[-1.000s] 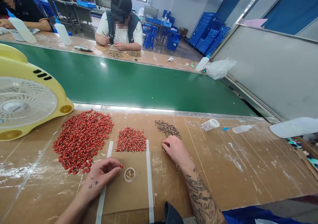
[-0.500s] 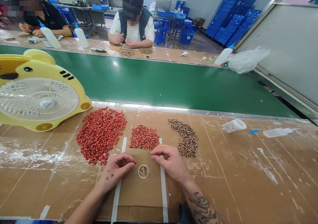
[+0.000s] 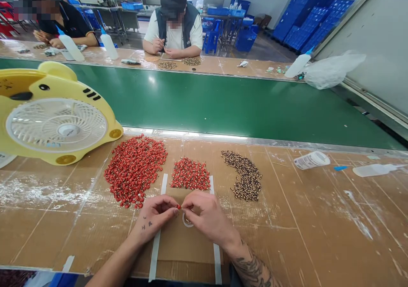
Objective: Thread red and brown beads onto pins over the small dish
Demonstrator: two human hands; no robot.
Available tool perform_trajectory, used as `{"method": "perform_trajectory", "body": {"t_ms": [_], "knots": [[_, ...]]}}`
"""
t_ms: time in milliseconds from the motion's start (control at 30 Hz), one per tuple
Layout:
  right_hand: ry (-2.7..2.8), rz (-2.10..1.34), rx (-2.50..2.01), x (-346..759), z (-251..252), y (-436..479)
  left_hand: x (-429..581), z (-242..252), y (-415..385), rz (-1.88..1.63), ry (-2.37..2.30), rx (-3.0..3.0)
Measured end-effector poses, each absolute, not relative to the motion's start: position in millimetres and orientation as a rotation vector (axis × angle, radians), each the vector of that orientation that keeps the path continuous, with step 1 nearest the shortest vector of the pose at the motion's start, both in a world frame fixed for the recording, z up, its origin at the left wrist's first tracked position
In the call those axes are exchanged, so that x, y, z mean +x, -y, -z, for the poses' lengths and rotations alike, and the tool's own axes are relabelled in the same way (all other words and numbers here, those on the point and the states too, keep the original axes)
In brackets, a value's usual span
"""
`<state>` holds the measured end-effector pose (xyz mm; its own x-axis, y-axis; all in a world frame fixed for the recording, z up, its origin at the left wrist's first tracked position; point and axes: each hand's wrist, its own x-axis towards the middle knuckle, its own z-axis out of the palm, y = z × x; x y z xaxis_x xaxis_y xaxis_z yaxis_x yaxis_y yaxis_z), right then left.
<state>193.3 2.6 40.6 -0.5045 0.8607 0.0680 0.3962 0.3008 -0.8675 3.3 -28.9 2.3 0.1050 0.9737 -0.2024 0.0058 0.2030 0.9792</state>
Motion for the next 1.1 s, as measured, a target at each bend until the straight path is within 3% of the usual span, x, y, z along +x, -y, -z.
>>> {"method": "perform_trajectory", "body": {"t_ms": [600,1100], "knots": [[2.137,-1.013,-1.042,187,-39,-2,2,-1,32,-1.013,-1.265,1.427],[2.065,-1.234,-1.129,189,-55,-8,-5,1,36,-1.207,-1.099,1.755]]}}
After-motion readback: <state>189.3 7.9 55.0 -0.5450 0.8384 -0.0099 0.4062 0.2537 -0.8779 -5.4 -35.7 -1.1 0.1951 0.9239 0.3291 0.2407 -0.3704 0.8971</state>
